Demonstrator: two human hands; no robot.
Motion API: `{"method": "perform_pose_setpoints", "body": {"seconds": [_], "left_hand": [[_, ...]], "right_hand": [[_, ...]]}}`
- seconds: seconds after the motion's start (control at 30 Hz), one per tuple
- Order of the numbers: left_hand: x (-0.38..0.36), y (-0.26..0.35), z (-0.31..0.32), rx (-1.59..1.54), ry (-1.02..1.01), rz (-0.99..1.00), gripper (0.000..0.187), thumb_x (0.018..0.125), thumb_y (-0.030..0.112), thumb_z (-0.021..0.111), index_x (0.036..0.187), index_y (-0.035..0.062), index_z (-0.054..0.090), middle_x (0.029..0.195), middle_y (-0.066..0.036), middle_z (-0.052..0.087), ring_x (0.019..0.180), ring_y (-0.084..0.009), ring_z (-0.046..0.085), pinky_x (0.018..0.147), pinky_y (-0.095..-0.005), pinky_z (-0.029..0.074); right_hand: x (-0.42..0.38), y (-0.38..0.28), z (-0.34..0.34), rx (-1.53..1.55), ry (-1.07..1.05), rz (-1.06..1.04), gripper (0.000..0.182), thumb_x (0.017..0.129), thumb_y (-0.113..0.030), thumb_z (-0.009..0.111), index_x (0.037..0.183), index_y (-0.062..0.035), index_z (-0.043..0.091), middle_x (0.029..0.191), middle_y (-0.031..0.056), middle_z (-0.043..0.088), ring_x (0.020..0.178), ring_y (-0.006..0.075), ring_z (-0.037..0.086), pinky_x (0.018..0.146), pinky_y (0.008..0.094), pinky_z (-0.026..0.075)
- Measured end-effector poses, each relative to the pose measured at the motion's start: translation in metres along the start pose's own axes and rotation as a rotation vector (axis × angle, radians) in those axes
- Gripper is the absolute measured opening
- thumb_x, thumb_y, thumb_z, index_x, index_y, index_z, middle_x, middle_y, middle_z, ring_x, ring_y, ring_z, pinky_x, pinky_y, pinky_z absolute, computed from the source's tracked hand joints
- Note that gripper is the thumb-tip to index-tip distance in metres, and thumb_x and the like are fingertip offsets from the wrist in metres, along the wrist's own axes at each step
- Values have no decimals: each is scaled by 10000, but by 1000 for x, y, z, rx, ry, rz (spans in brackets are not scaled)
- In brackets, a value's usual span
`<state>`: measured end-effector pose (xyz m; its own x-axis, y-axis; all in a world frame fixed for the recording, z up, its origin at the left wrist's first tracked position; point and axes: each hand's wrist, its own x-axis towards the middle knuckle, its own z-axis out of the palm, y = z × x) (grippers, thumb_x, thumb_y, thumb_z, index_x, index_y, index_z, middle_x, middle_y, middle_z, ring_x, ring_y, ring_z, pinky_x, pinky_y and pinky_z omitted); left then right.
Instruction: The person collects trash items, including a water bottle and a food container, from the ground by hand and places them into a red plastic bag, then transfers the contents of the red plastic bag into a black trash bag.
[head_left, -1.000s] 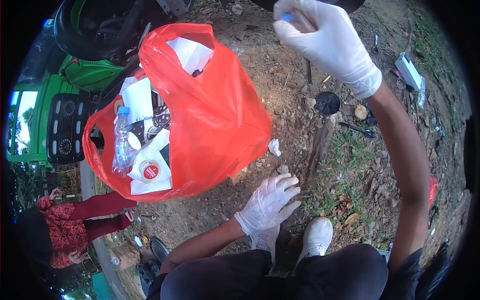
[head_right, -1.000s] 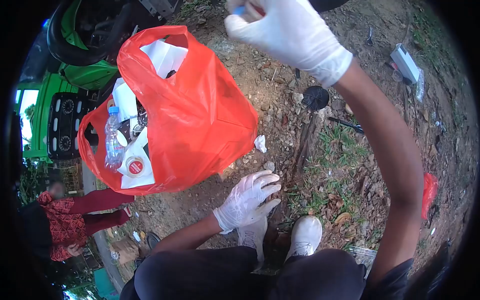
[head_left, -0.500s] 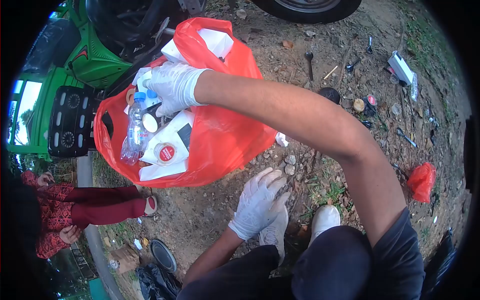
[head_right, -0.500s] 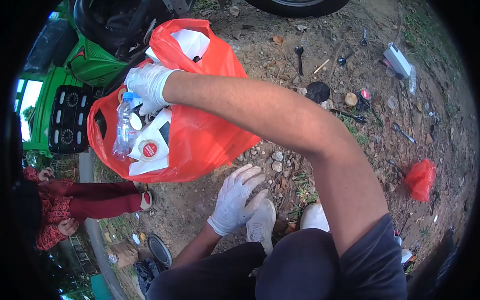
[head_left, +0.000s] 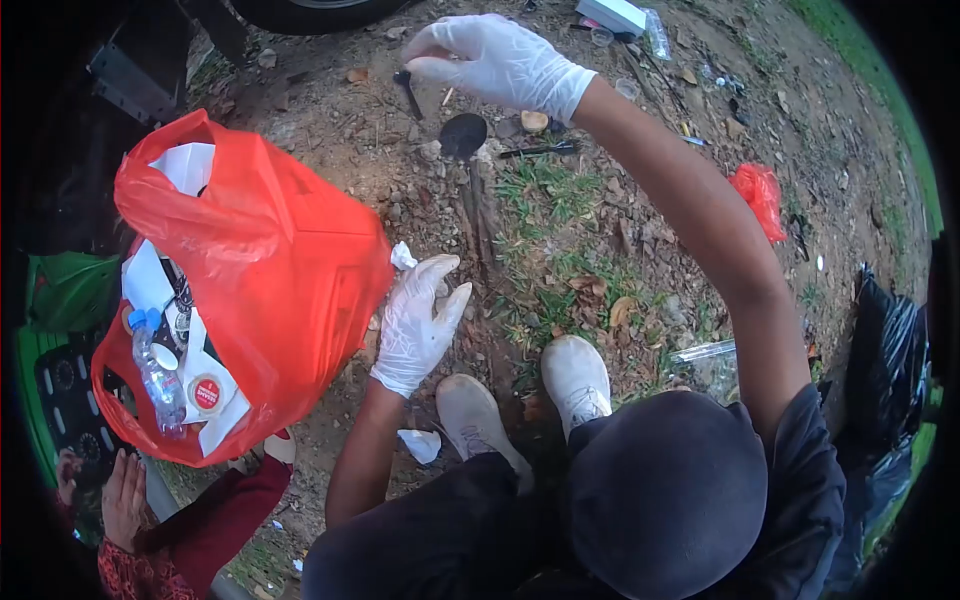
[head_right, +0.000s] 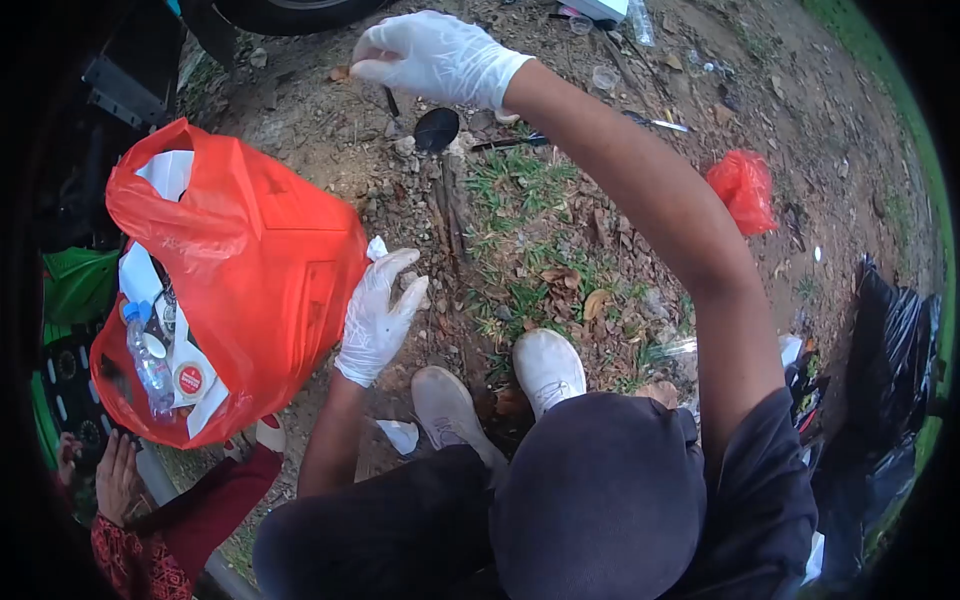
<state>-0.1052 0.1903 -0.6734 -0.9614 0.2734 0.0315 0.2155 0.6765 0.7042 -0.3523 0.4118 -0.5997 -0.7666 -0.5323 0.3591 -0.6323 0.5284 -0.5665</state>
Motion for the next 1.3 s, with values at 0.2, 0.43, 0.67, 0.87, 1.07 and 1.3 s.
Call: {"method": "perform_pose_setpoints", "body": {"seconds": [0.2,0.43,0.67,0.87,1.07,1.3], "left_hand": [[-12,-21,21,4,-129,-12,418,977,190,751,1338,13,637,1339,-199,663,1267,-370,628,1092,-446,488],[-32,-45,19,-26,-99,-140,379,984,166,730,1323,23,641,1327,-203,664,1273,-369,625,1097,-459,482],[-49,-42,13,-35,-98,-198,400,994,231,724,1337,41,644,1329,-185,668,1268,-372,616,1103,-465,470],[-51,-39,7,24,-81,-226,419,1007,300,704,1353,72,645,1380,-184,632,1268,-374,608,1104,-470,473],[-54,-29,11,105,-124,-242,436,1027,350,672,1370,83,633,1379,-170,634,1275,-362,604,1105,-474,472],[-65,-24,24,33,-111,-119,444,1017,303,686,1380,66,591,1379,-186,596,1312,-391,566,1112,-494,458]], "right_hand": [[-117,237,-15,-128,172,635,409,1019,-386,657,1329,-124,711,1130,160,782,1014,318,752,940,412,566],[-119,310,20,-399,212,671,495,984,-365,684,1403,-102,654,1297,216,718,1220,375,679,1044,434,513],[-53,289,76,-304,69,575,509,981,-344,670,1430,-108,627,1356,213,664,1268,415,631,1080,469,494],[-57,300,99,-258,58,433,487,991,-302,694,1428,-99,622,1345,223,663,1274,388,639,1062,453,501],[-90,279,74,-179,11,449,417,1014,-245,669,1395,-82,624,1318,220,653,1249,402,640,1053,451,496],[-109,326,97,-265,22,413,382,1050,-216,625,1395,-51,613,1344,163,660,1265,320,645,1057,400,507]]}}
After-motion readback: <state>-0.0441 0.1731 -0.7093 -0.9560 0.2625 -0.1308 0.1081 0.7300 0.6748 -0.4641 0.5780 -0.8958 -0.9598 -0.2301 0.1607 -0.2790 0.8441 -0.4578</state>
